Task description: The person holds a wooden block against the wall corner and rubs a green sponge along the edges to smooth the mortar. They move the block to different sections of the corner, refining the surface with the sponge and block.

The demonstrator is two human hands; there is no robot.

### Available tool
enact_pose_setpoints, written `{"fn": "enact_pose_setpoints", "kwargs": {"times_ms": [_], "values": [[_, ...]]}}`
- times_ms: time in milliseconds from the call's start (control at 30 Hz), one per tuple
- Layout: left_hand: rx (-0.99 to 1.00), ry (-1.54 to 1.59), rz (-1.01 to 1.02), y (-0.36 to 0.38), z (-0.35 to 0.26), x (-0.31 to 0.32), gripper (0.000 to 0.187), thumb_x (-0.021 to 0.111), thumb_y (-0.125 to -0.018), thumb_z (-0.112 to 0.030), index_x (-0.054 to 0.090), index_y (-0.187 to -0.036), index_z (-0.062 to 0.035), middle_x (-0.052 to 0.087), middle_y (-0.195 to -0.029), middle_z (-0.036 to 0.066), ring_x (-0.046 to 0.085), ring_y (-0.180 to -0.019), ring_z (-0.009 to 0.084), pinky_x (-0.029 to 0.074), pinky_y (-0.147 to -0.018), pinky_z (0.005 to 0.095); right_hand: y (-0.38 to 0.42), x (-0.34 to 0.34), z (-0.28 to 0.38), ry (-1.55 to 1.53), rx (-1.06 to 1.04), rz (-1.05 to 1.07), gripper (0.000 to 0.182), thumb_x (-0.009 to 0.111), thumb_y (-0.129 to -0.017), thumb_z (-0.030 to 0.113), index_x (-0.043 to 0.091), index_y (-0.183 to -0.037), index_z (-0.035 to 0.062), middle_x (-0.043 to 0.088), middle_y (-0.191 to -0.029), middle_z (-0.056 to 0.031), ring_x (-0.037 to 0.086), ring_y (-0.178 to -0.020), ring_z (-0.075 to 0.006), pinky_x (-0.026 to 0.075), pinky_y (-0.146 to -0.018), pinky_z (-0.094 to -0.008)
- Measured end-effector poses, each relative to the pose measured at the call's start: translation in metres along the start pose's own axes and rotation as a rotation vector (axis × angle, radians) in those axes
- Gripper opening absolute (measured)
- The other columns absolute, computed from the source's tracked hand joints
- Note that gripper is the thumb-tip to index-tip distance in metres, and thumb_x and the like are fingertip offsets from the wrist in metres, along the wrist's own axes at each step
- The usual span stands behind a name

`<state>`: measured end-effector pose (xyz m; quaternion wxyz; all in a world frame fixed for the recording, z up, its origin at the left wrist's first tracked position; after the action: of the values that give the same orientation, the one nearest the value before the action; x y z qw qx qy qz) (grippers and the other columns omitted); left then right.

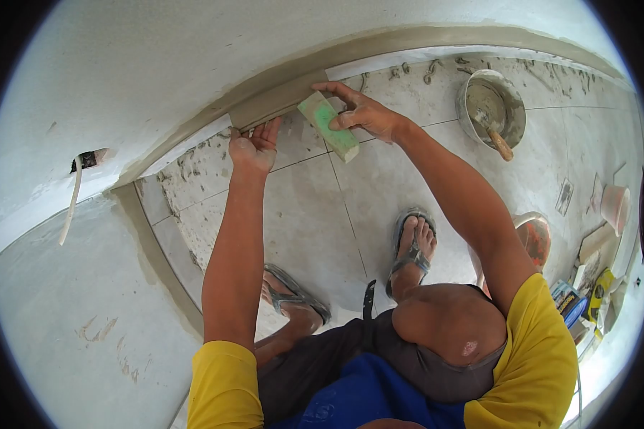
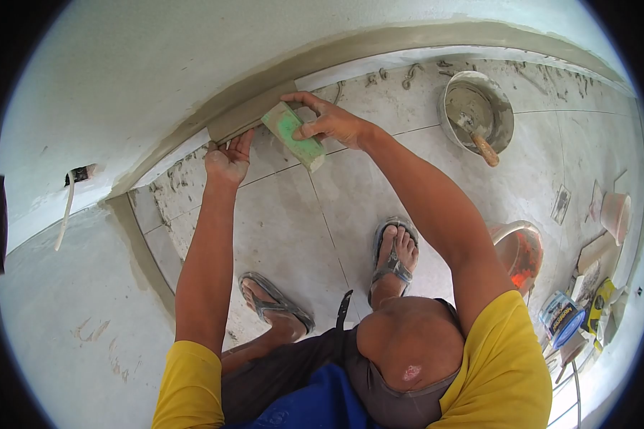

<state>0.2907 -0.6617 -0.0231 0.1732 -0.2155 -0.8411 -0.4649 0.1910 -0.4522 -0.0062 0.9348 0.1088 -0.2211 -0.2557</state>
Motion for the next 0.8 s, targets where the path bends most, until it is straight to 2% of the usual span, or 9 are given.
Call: {"fn": "enact_pose_setpoints", "kwargs": {"times_ms": [67,367,433,467,567,633,800], "values": [[-0.001,0.003,0.01,0.001,-0.001,-0.001,0.043,0.024,-0.105,-0.031,0.039,-0.13,0.0009,0.048,-0.128,0.023,0.054,-0.118,0.0398,0.052,-0.099,0.0527,-0.001,-0.002,0.0,0.017,-0.013,-0.009,0.089,0.07,-0.065,0.027,0.035,-0.147,0.0189,0.038,-0.137,-0.0132,0.038,-0.128,-0.0319,0.032,-0.111,-0.0432],[0.02,0.019,0.055,0.0,0.012,0.003,0.044,0.024,-0.105,-0.032,0.041,-0.128,0.0017,0.05,-0.126,0.021,0.054,-0.117,0.0377,0.051,-0.099,0.0539,0.003,-0.019,-0.001,0.072,-0.075,-0.058,0.091,0.07,-0.062,0.028,0.037,-0.146,0.0151,0.044,-0.132,-0.0132,0.039,-0.128,-0.0315,0.031,-0.111,-0.043],[0.015,0.013,0.11,-0.001,0.021,0.007,0.051,0.024,-0.104,-0.042,0.035,-0.132,-0.0005,0.05,-0.123,0.025,0.054,-0.118,0.0411,0.048,-0.103,0.0535,0.008,-0.028,0.0,0.089,-0.073,-0.051,0.089,0.071,-0.064,0.029,0.037,-0.145,0.0138,0.042,-0.133,-0.0135,0.041,-0.126,-0.0305,0.033,-0.108,-0.0405],[0.014,0.013,0.109,-0.001,0.024,0.009,0.051,0.024,-0.104,-0.042,0.035,-0.132,-0.0005,0.05,-0.123,0.025,0.054,-0.118,0.0411,0.048,-0.103,0.0535,0.011,-0.031,0.001,0.105,-0.073,-0.046,0.088,0.071,-0.066,0.031,0.038,-0.145,0.0124,0.041,-0.135,-0.0138,0.042,-0.123,-0.0295,0.036,-0.105,-0.0379],[-0.034,0.027,0.116,-0.001,0.034,0.014,0.051,0.025,-0.105,-0.042,0.034,-0.132,0.0001,0.05,-0.123,0.026,0.054,-0.117,0.0413,0.048,-0.103,0.0526,0.019,-0.042,0.005,0.145,-0.097,-0.075,0.087,0.07,-0.066,0.03,0.038,-0.145,0.0121,0.041,-0.135,-0.0138,0.042,-0.124,-0.0299,0.034,-0.107,-0.0383],[-0.07,0.041,0.143,0.003,0.042,0.022,0.054,0.024,-0.105,-0.041,0.038,-0.129,0.0052,0.052,-0.121,0.027,0.053,-0.119,0.0443,0.049,-0.101,0.0548,0.026,-0.047,0.008,0.132,-0.094,-0.088,0.087,0.07,-0.065,0.03,0.038,-0.145,0.0117,0.041,-0.135,-0.0138,0.041,-0.125,-0.0299,0.033,-0.107,-0.0385],[-0.114,0.009,0.163,0.011,0.058,0.037,0.055,0.023,-0.104,-0.042,0.033,-0.133,0.0038,0.053,-0.12,0.03,0.054,-0.116,0.0455,0.049,-0.102,0.052,0.038,-0.062,0.012,0.119,-0.087,-0.132,0.088,0.068,-0.064,0.03,0.038,-0.144,0.0104,0.042,-0.135,-0.0133,0.04,-0.127,-0.0296,0.031,-0.109,-0.0389]]}}
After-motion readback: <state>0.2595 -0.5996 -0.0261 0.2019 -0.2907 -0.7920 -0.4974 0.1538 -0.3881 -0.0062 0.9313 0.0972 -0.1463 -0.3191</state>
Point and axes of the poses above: each hand's wrist, its own y-axis away from the middle knuckle, its own x-axis out of the palm, z = x × y, the point moved 4 cm from there along -y, towards the middle knuckle
